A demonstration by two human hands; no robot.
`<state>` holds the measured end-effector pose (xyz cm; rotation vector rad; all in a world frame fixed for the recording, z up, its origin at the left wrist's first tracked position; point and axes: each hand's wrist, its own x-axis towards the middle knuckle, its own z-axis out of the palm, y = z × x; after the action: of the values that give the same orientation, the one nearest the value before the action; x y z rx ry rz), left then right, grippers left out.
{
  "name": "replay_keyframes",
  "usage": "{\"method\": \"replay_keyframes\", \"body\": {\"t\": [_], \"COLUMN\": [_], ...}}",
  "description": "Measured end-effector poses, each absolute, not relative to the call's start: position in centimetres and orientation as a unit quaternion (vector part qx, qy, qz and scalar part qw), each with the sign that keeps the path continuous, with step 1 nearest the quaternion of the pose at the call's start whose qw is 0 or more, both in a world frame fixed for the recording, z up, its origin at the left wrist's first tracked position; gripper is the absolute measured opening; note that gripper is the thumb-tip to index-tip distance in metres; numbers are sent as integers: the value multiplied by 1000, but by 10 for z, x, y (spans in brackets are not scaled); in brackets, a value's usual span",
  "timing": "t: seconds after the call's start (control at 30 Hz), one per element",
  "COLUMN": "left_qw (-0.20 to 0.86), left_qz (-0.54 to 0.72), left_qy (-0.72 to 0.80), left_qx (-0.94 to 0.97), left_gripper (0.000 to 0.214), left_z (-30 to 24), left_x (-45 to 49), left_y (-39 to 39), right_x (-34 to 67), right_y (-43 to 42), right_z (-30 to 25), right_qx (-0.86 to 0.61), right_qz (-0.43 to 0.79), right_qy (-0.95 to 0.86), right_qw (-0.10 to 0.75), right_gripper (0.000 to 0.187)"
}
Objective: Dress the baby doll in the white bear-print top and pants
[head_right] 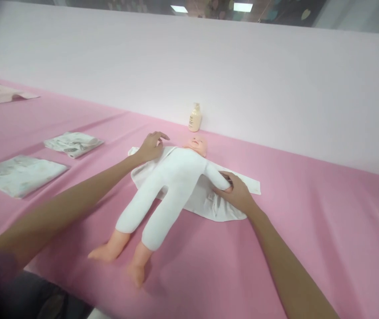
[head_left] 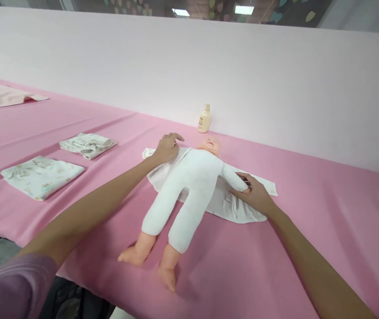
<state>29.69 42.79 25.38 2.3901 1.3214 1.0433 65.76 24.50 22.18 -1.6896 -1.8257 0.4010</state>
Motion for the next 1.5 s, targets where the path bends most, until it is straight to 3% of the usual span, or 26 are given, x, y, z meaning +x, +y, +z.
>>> {"method": "replay_keyframes", "body": {"t": [0.1, 0.2, 0.33, 0.47, 0.57, 0.7, 0.8, 0.93, 1.03, 1.27, 1.33, 1.43, 1.5], "left_qw": [107, 102, 82, 67, 33, 7, 76, 209, 251, 322, 337, 335, 309], "left_qz": [375, 194, 31, 90, 134, 151, 201, 165, 157, 221, 245, 248, 251], "left_qy": [326, 155, 116, 140, 151, 162, 149, 185, 183, 163, 187, 184, 173], "left_qx": [861, 963, 989, 984, 979, 975, 965, 946, 938, 906, 890, 890, 901], "left_gripper": [32, 35, 54, 60, 63, 42, 34, 25, 32, 47, 44, 46, 46], "left_z": [281, 298, 296, 291, 292, 294, 298, 307, 311, 309, 309, 310, 308], "left_x": [349, 415, 468, 463, 452, 450, 447, 434, 425, 428, 428, 429, 430], "left_y": [393, 358, 346, 356, 361, 361, 357, 351, 347, 350, 352, 354, 355], "right_x": [667, 674, 680, 686, 691, 692, 690, 683, 672, 633, 625, 622, 626], "right_y": [242, 242, 250, 260, 267, 272, 270, 261, 258, 281, 287, 291, 293], "right_z": [225, 223, 215, 205, 199, 197, 198, 203, 211, 236, 240, 240, 239], "right_qx": [-621, -608, -567, -564, -555, -550, -563, -600, -667, -731, -738, -738, -743], "right_qz": [225, 244, 345, 381, 406, 409, 380, 302, 231, 90, 57, 33, 33], "right_qy": [-681, -677, -619, -521, -497, -510, -526, -580, -595, -655, -663, -670, -666], "right_qw": [318, 335, 419, 516, 530, 520, 512, 461, 386, 168, 111, 64, 57], "right_gripper": [61, 55, 47, 49, 61, 88, 90, 64, 46, 48, 37, 20, 22]}}
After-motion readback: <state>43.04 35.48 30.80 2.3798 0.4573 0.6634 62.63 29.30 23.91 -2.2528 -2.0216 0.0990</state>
